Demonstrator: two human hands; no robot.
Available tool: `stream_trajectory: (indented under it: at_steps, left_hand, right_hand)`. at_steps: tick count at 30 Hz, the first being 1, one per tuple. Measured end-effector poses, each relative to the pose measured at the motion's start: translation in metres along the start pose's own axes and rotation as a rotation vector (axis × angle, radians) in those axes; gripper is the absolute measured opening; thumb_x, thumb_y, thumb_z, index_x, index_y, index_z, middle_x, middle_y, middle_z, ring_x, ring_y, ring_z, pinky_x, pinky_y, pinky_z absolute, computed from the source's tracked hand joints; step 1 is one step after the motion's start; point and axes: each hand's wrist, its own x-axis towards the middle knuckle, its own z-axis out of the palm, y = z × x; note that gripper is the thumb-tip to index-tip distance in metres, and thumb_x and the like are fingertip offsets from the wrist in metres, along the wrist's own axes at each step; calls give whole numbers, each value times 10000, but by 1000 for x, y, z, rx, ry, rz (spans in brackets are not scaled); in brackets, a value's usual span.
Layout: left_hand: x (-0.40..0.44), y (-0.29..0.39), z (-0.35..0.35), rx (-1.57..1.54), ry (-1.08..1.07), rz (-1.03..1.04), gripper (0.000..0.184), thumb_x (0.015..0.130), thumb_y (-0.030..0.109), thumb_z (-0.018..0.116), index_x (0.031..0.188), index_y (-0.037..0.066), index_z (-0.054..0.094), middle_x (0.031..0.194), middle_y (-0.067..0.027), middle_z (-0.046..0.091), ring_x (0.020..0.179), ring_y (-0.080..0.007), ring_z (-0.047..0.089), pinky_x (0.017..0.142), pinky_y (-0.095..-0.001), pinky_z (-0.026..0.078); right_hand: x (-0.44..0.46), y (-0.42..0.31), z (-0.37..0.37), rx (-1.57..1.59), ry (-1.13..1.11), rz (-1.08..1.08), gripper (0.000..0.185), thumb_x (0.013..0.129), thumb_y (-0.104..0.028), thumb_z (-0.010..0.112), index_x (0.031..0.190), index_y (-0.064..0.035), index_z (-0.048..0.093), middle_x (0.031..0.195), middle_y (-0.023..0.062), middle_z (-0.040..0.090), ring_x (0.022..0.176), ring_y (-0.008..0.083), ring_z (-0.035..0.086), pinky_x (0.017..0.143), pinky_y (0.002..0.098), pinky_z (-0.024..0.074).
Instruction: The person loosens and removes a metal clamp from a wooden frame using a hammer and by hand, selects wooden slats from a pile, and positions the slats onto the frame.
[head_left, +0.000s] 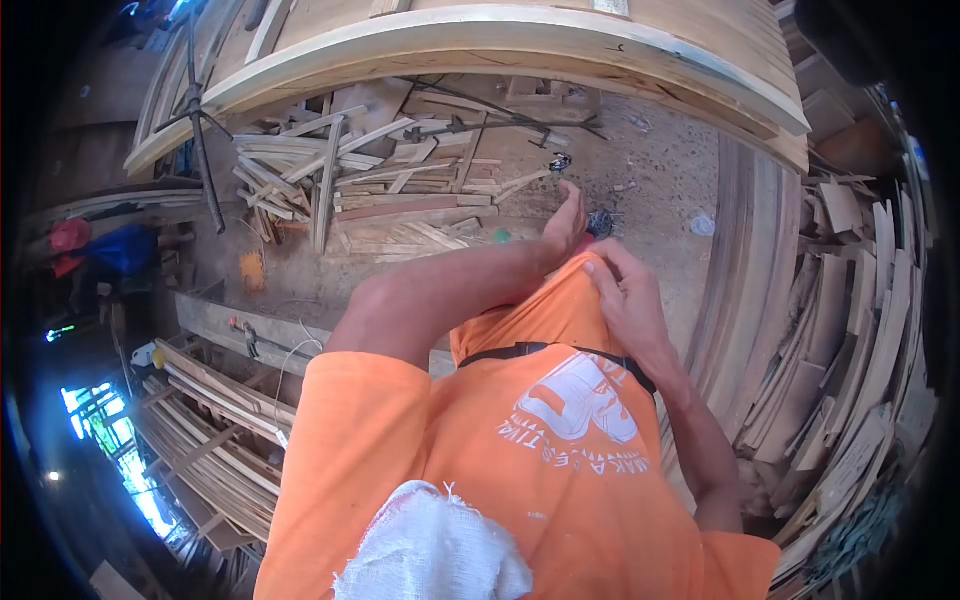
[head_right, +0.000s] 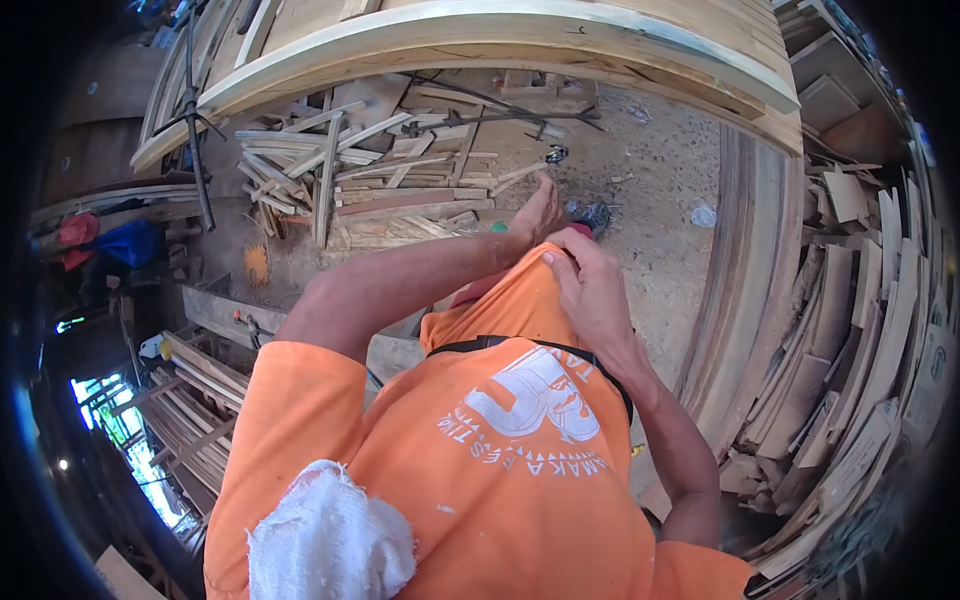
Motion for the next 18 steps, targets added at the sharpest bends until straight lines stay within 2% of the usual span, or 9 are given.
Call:
stream_trajectory:
  at_steps: [1,3,7,9,10,13,15,16,18]
  left_hand:
    - [0,-4,-2,1,6,-4,466,1040,258,475,1403,18,641,1379,-244,642,1280,-469,580,1041,-721,392]
    - [2,-10,-8,7,27,0,466,1040,258,475,1401,17,642,1378,-245,642,1281,-469,580,1041,-720,392]
    - [3,-12,-14,27,60,10,465,1039,258,474,1398,15,644,1377,-248,642,1282,-468,581,1042,-719,393]
    - [2,-11,-14,31,63,17,465,1039,257,474,1396,14,644,1377,-250,642,1282,-467,581,1043,-719,393]
    - [1,-10,-14,31,72,20,465,1038,257,474,1395,13,645,1376,-251,642,1282,-467,581,1043,-719,393]
    - [-3,-7,-12,38,71,24,465,1038,257,473,1393,11,646,1375,-253,642,1283,-466,581,1044,-718,393]
    - [-7,-3,-12,43,85,27,464,1037,256,473,1391,10,647,1375,-254,642,1283,-466,581,1044,-717,393]
    - [-5,-3,-12,41,85,28,464,1037,256,473,1390,10,647,1375,-255,642,1283,-465,581,1044,-717,393]
    - [-7,-4,-13,42,97,28,464,1037,256,472,1389,9,648,1374,-256,642,1283,-465,581,1045,-717,393]
  right_hand:
    - [0,3,7,2,10,4,139,1017,-109,650,1047,22,683,954,89,693,874,158,660,782,324,516]
    - [2,12,22,264,58,-74,130,944,-70,722,1047,8,703,913,124,743,821,174,702,763,324,540]
    - [3,-3,23,168,160,4,110,932,-52,726,1020,11,710,923,110,738,823,161,685,778,314,541]
    - [6,4,24,178,66,-102,86,963,-43,724,1010,18,686,951,14,705,872,52,615,782,241,501]
    - [7,-2,21,179,67,-102,86,963,-43,724,1010,18,686,951,14,705,872,52,615,782,241,501]
    - [10,-13,20,17,58,-149,87,951,-46,736,944,13,672,915,19,697,859,68,623,791,253,507]
    - [20,-7,38,260,-13,-70,126,928,-50,755,888,4,649,860,24,680,827,99,615,790,279,508]
    - [21,-2,38,255,-13,-67,126,928,-50,755,888,4,649,860,24,680,827,99,615,790,279,508]
    - [25,6,33,158,106,-92,168,857,-49,791,858,37,646,749,106,634,701,179,605,684,354,486]
